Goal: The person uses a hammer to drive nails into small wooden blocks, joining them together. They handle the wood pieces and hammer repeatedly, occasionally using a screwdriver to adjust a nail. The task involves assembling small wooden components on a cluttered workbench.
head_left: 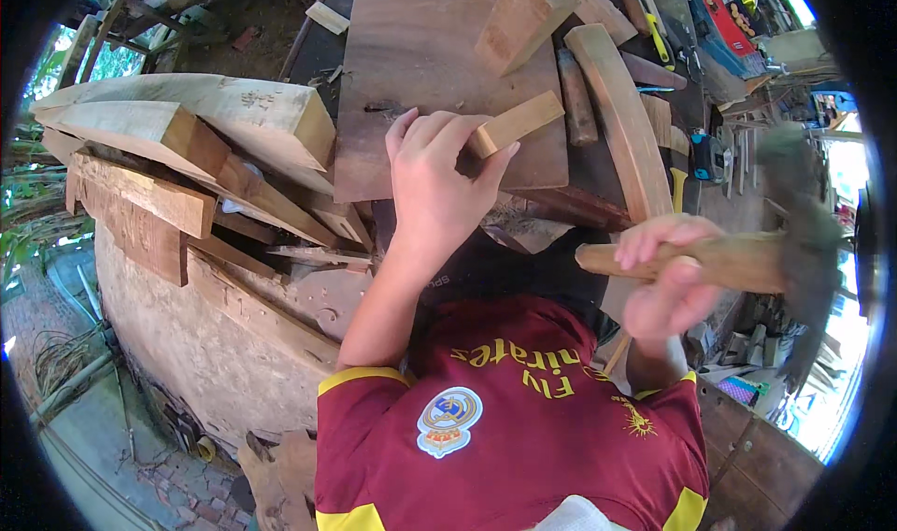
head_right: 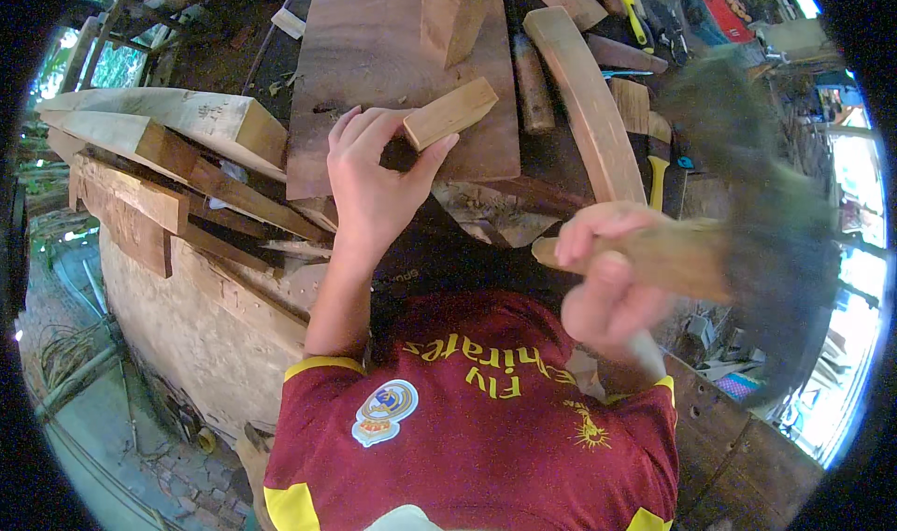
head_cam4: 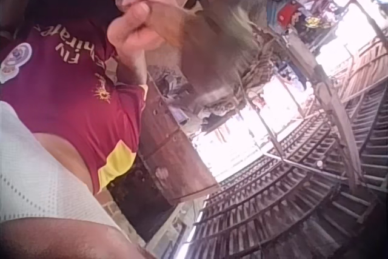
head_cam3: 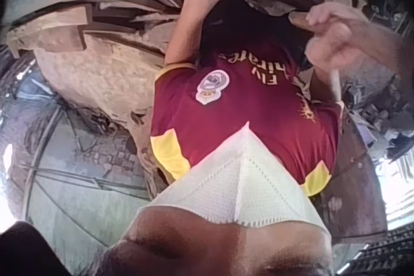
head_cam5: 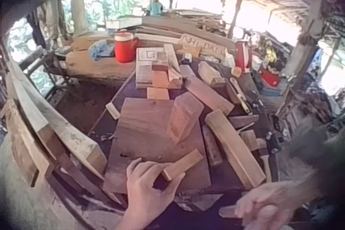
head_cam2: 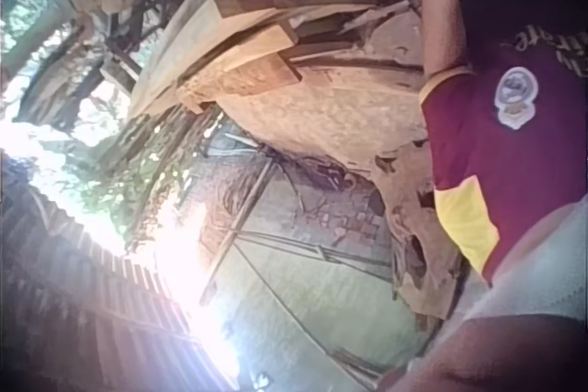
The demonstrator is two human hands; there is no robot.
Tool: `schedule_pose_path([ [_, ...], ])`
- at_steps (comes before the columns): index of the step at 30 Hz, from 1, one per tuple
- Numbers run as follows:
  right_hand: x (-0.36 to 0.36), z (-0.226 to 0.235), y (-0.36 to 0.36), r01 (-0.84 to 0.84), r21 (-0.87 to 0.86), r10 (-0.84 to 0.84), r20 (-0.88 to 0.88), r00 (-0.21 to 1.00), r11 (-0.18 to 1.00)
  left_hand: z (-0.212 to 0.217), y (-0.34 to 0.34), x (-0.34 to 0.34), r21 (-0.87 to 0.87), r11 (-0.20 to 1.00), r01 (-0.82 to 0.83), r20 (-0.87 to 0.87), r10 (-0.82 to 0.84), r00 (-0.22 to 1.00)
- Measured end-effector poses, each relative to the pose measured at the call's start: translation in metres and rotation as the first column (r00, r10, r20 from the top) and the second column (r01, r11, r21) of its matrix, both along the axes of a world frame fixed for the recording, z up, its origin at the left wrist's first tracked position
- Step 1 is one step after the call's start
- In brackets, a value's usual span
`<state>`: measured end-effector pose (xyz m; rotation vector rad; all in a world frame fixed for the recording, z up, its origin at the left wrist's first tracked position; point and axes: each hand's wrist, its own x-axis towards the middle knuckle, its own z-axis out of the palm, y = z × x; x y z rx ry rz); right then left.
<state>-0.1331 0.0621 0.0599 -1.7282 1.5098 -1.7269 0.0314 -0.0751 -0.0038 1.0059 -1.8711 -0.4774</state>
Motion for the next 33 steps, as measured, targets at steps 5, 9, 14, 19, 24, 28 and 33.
schedule_pose_path([
  [5, 0.0, -0.002, 0.009, 0.137, 0.492, 0.031, -0.319, 0.947, 0.86, -0.001, 0.0, 0.002, -0.025, 1.0, -0.006, 0.008, 0.006, 1.0],
  [9, 0.003, -0.009, 0.017, 0.106, 0.29, -0.064, -0.15, 0.987, 0.951, 0.002, 0.0, 0.004, 0.046, 0.999, 0.011, 0.011, -0.011, 1.0],
  [14, 0.003, -0.023, 0.009, 0.041, 0.122, -0.012, -0.225, 0.974, 0.992, -0.001, 0.001, 0.002, 0.057, 0.998, 0.026, -0.015, -0.025, 1.0],
  [19, 0.003, -0.015, 0.01, 0.076, 0.305, 0.03, -0.331, 0.943, 0.949, 0.0, 0.0, 0.004, 0.011, 1.0, 0.008, 0.014, -0.009, 1.0],
  [24, 0.01, -0.025, 0.017, -0.082, 0.035, 0.083, -0.032, 0.996, 0.996, -0.001, 0.0, 0.002, 0.027, 1.0, 0.007, 0.016, -0.008, 1.0],
  [28, 0.0, -0.026, 0.011, 0.044, 0.234, 0.078, -0.487, 0.87, 0.971, -0.004, -0.001, 0.002, -0.009, 1.0, -0.004, 0.021, 0.004, 1.0],
  [33, 0.005, -0.01, 0.01, 0.12, 0.323, -0.008, -0.328, 0.945, 0.939, -0.002, 0.0, 0.001, 0.007, 1.0, -0.014, 0.015, 0.014, 1.0],
])
